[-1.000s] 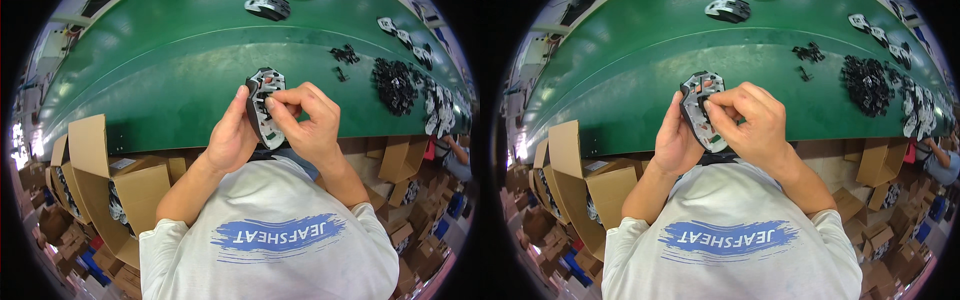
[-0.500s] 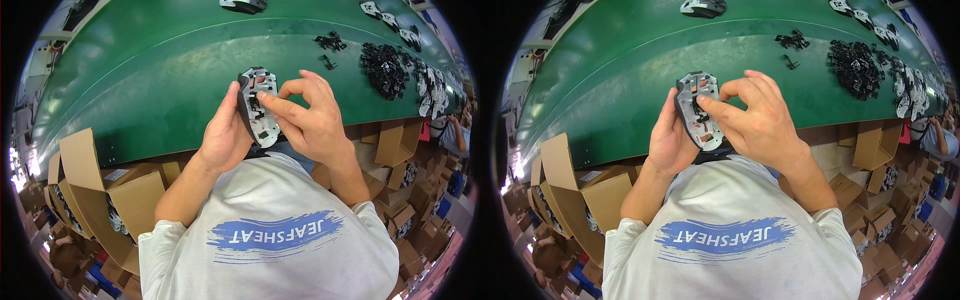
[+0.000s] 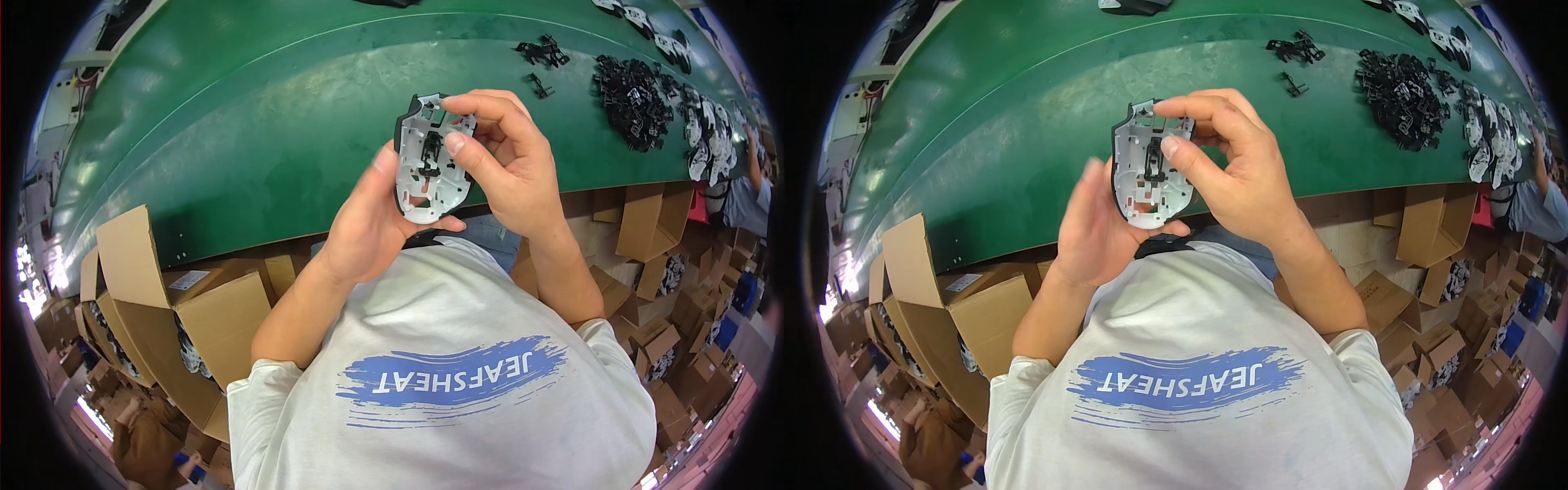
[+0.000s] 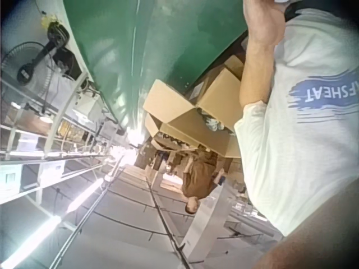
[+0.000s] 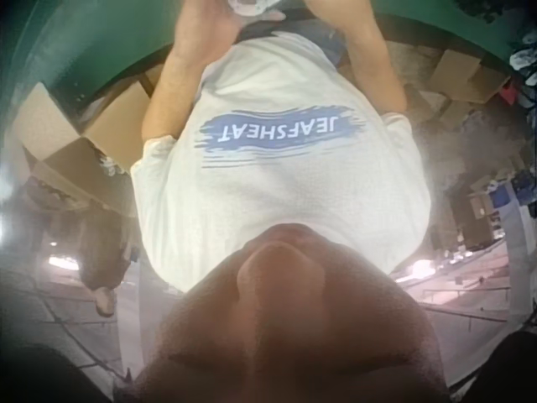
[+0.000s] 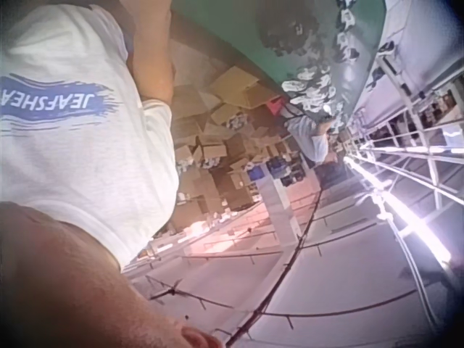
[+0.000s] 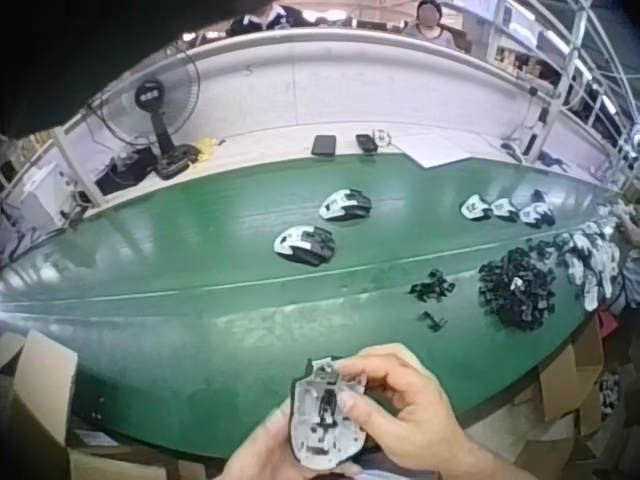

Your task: The person assembles computer mouse shells by taking small plastic components from the workbench and inserting them into the mouse casings by hand, then placing the assembled casings into a cardboard box.

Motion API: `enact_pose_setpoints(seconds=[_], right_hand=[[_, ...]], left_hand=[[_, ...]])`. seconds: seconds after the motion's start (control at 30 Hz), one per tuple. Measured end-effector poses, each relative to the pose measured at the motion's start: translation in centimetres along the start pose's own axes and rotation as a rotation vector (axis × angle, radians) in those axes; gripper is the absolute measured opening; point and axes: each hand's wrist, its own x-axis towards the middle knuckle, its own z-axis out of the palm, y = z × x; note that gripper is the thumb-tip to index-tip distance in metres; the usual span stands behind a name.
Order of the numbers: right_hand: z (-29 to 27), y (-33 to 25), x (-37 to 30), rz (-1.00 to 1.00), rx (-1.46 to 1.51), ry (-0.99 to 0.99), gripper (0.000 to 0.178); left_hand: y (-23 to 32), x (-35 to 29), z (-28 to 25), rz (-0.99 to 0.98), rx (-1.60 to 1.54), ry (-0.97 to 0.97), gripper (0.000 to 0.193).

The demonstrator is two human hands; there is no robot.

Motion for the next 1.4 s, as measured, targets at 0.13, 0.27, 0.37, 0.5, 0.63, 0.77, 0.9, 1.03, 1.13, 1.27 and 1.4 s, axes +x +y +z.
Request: enact_pose_setpoints(seconds=[0.13, 0.27, 0.37, 0.5, 0.63, 0.77, 0.9, 1.03, 1.13, 1.27, 1.4], right_hand=[[0.0, -0.2, 0.0, -0.015, -0.150, -0.062, 0.033], [0.6, 0.7, -0.3, -0.138, -0.243, -0.099, 0.038], [1.9, 0.6, -0.9, -0.191, -0.209, -0.043, 0.057], [2.8, 1.4, -1.8, -0.005, -0.204, -0.048, 0.077], [2.9, 2.5, -1.7, 0.020, -0.347, -0.076, 0.080], [3.1, 2.9, -2.2, 0.076, -0.352, -0.108, 0.083], [3.2, 3.4, -2.9, 0.151, -0.406, -0.140, 0.086], [3.5, 4.1, -3.7, 0.180, -0.411, -0.142, 0.088], [3.2, 3.9, -3.7, 0.174, -0.400, -0.139, 0.085], [3.0, 4.4, -3.3, 0.118, -0.422, -0.111, 0.083], [2.7, 4.3, -2.9, 0.023, -0.481, -0.100, 0.081]], left_hand=[[-0.8, 0.0, -0.5, 0.106, 0.492, 0.201, 0.056], [-1.7, 0.5, -0.6, 0.212, 0.639, 0.369, 0.045], [-2.4, 1.3, -2.7, 0.354, 0.753, 0.421, 0.044], [-2.8, 1.8, -3.2, 0.468, 0.905, 0.448, 0.044], [-2.7, 1.6, -2.3, 0.391, 0.926, 0.493, 0.041], [-3.6, 1.3, -3.4, 0.394, 0.986, 0.514, 0.042], [-4.8, 1.3, -4.7, 0.373, 0.933, 0.510, 0.045], [-5.2, 0.9, -4.6, 0.377, 1.039, 0.540, 0.043], [-5.4, 1.0, -4.4, 0.385, 1.089, 0.525, 0.043], [-5.2, 1.5, -4.0, 0.384, 1.065, 0.512, 0.044], [-5.5, 1.9, -4.0, 0.405, 1.024, 0.506, 0.043]])
